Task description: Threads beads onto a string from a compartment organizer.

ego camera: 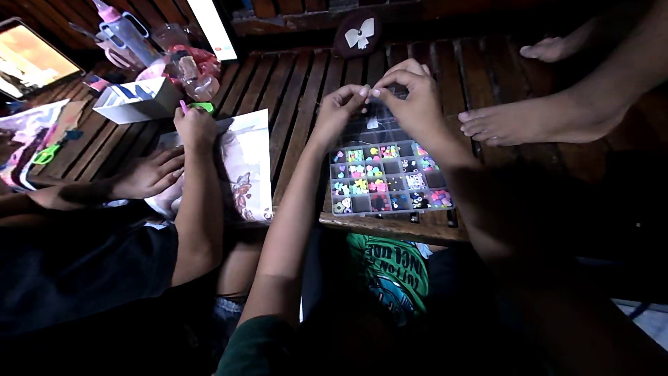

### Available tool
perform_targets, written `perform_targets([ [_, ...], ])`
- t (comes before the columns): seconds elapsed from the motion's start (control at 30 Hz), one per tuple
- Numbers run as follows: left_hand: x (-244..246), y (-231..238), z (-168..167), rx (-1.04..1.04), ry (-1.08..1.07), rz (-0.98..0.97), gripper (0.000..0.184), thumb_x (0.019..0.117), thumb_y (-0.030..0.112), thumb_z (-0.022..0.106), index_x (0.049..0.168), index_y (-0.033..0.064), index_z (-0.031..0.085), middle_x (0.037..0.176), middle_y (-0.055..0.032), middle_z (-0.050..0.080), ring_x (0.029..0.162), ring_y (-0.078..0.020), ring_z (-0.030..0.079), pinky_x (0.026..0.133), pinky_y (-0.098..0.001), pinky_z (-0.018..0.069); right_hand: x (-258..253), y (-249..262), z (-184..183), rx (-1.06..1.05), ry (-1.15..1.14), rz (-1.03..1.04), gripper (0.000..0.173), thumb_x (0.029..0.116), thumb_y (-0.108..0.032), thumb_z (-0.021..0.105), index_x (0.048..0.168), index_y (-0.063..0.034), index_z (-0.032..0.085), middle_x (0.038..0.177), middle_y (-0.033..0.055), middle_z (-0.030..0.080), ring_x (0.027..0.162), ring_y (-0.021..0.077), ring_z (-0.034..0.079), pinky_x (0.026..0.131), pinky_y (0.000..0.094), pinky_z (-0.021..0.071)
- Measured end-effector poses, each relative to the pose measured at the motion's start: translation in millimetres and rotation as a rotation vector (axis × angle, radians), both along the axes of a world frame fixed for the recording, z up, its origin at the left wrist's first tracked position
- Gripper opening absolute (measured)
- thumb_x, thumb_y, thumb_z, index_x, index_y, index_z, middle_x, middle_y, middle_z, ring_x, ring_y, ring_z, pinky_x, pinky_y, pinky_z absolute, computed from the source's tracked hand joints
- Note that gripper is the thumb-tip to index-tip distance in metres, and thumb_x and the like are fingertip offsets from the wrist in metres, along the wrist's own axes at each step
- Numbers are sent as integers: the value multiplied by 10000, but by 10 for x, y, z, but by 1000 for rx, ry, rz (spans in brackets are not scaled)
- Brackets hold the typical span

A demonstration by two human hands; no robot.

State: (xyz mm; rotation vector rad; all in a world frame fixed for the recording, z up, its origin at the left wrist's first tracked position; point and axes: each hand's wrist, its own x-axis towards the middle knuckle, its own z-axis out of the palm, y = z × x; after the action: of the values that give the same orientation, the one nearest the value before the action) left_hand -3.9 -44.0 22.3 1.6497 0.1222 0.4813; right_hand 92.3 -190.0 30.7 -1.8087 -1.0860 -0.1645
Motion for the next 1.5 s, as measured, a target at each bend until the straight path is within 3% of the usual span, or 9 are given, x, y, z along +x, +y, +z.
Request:
perform_targets([
  [0.17,-4,0,-10,14,-17,-49,145,1061,75,500,1043,25,635,927,18,635,846,-48,630,806,-242,555,34,16,-17,-19,64,50,196,1025,-176,607,1084,-15,702,1193,144,642,1136,250,592,1011,448,441],
  [0.23,-8,-5,-4,7,-24,-65,144,1057,62,498,1030,30,635,921,23,637,842,-45,633,804,-240,558,29,13,-14,-29,79,62,199,1035,-165,586,1094,-10,695,1196,147,636,1118,227,598,1002,414,449],
  [0.33,-17,-11,5,-6,-29,-72,153,1060,57,488,1017,38,633,912,30,636,843,-42,632,804,-237,557,10,13,-5,-13,93,74,188,1033,-143,592,1102,2,690,1167,147,629,1038,156,615,928,288,497],
  [0.47,1,6,-17,-9,-38,-60,151,1057,59,496,1031,21,640,919,19,644,845,-50,634,815,-243,554,6,19,-6,16,113,73,173,1015,-126,619,1117,8,662,1204,171,616,1010,160,622,877,270,514],
  [0.93,-9,6,-8,-40,-81,-8,144,1044,35,513,1043,-22,644,931,-3,653,814,-35,618,771,-226,545,-19,-3,13,52,24,111,210,1009,-140,626,1086,26,730,1173,164,621,1082,120,601,952,223,490],
  [1.13,5,-42,0,-74,-78,3,141,1026,-15,530,1055,-91,645,946,-76,662,807,-57,610,772,-232,542,-19,-14,-3,-7,29,84,234,999,-126,665,1092,87,688,1198,241,624,1076,247,613,973,378,499],
  [1.3,-56,-88,52,141,-12,45,167,1045,17,528,1107,-101,628,942,-138,644,794,-105,583,762,-269,524,8,-9,-72,-34,38,62,238,990,-118,643,1073,103,672,1206,258,598,1030,236,592,915,363,498],
  [1.5,-1,-56,14,325,-80,97,205,1033,20,545,1134,-112,664,1048,-217,690,974,-217,653,910,-351,519,-39,-2,-48,-84,-125,35,277,1024,-137,591,1081,123,666,1199,342,597,1003,387,613,896,486,500],
])
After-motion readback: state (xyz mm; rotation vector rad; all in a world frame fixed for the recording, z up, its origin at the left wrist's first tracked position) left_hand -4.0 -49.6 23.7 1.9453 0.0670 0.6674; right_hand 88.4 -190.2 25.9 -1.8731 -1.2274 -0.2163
